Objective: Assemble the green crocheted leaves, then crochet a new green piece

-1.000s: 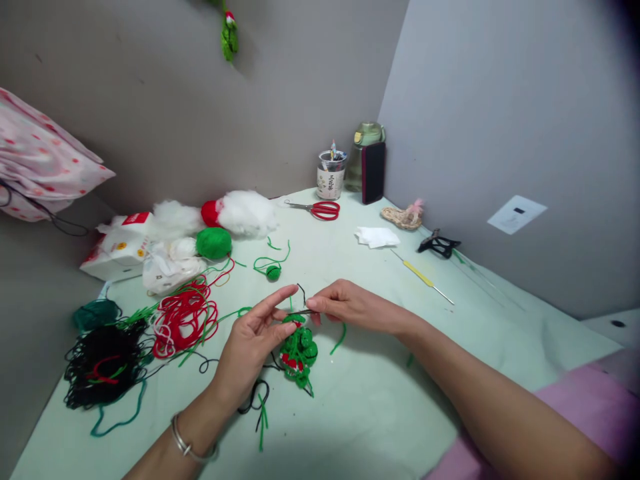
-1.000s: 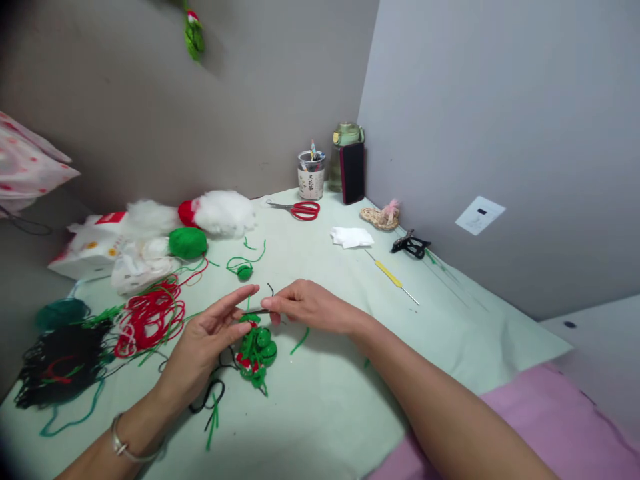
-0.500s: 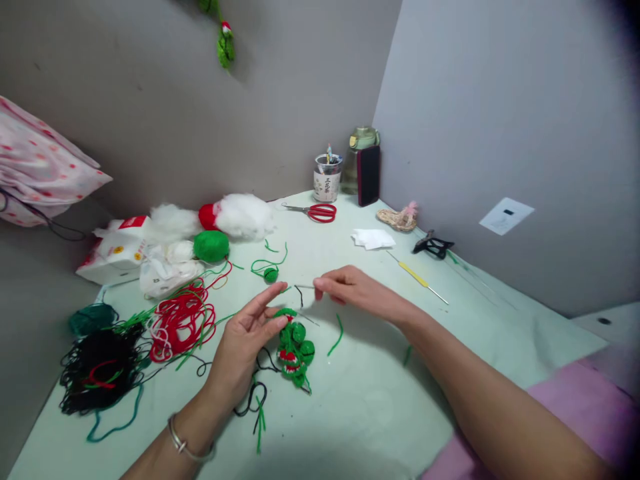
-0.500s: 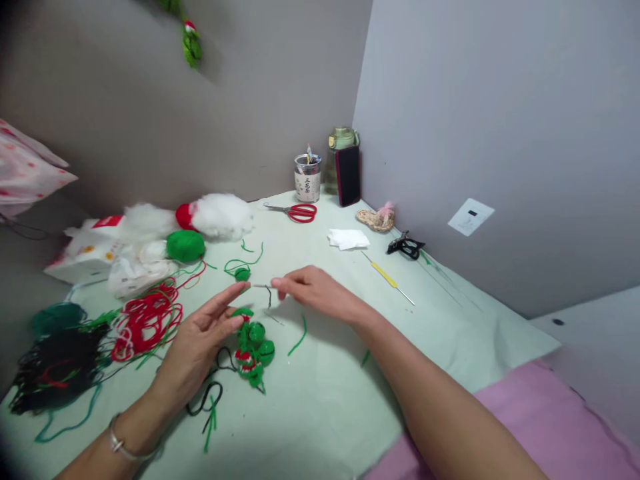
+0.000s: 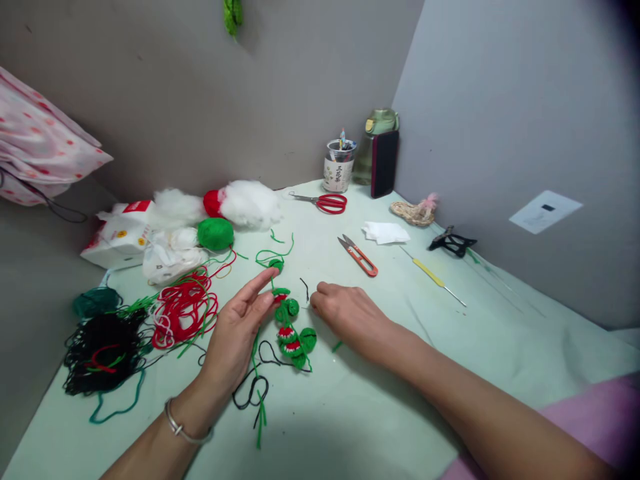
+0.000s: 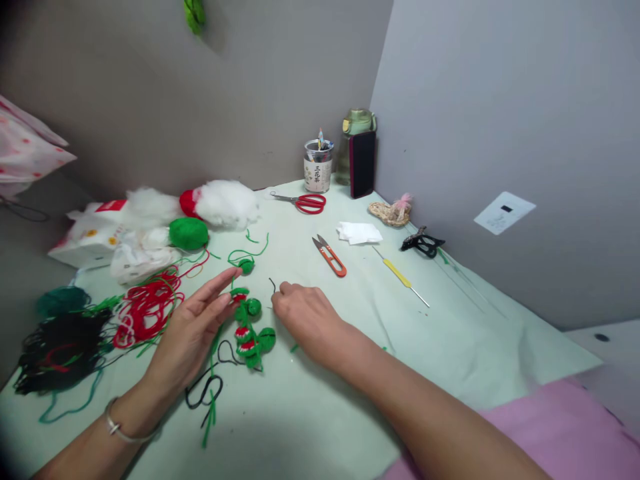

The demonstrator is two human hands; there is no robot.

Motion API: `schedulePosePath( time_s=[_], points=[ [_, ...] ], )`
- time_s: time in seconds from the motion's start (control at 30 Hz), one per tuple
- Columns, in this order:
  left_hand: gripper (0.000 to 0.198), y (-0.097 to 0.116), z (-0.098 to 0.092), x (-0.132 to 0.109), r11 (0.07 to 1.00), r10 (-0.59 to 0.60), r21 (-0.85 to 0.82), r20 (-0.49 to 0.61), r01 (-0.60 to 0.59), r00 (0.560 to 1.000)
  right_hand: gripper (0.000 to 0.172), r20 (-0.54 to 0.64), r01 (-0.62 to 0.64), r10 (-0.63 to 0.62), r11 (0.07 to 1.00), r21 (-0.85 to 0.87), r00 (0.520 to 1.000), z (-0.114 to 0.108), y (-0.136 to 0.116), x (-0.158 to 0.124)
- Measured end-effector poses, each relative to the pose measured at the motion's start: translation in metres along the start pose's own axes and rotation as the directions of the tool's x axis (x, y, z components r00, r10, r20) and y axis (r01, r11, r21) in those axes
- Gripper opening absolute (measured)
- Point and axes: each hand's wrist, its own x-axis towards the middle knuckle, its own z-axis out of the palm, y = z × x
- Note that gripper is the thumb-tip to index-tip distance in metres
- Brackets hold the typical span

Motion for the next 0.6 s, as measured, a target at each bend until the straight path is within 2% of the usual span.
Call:
schedulePosePath(
  time_s=[0.1, 0.2, 0.3, 0.37, 0.43, 0.53, 0.6],
  points=[
    [0.038, -0.001, 0.0, 0.001, 0.999, 0.03, 0.018, 0.022, -0.03, 0.999, 0.021, 0.024, 0.032, -0.03, 0.995, -0.094, 0.999, 0.0, -0.007, 0.0],
    [0.037, 0.0, -0.001, 0.002, 0.998, 0.063, 0.019, -0.064, -0.062, 0.996, 0.019, 0.01, 0.03, -0.029, 0.996, -0.083, 1.0, 0.001, -0.006, 0.001],
    [0.031, 0.002, -0.003, 0.004, 0.995, 0.097, 0.0, -0.174, -0.098, 0.98, 0.016, -0.047, -0.07, 0.072, 0.997, 0.039, 0.996, 0.0, 0.003, 0.002],
    [0.027, 0.003, -0.005, 0.006, 0.993, 0.12, 0.005, -0.207, -0.121, 0.971, 0.015, -0.085, -0.147, 0.167, 0.968, 0.202, 0.982, -0.004, 0.01, 0.001],
    [0.026, 0.003, -0.008, 0.007, 0.992, 0.127, 0.02, -0.215, -0.126, 0.968, 0.015, -0.129, -0.159, 0.228, 0.902, 0.401, 0.965, -0.007, 0.018, 0.0],
    [0.027, 0.005, -0.014, 0.009, 0.988, 0.13, 0.11, -0.181, -0.112, 0.975, 0.025, -0.161, -0.119, 0.289, 0.751, 0.65, 0.944, -0.009, 0.026, 0.001],
    [0.027, 0.011, -0.016, 0.01, 0.966, 0.161, 0.227, -0.152, -0.124, 0.975, 0.018, -0.142, -0.09, 0.313, 0.623, 0.777, 0.939, -0.01, 0.028, 0.003]
  ],
)
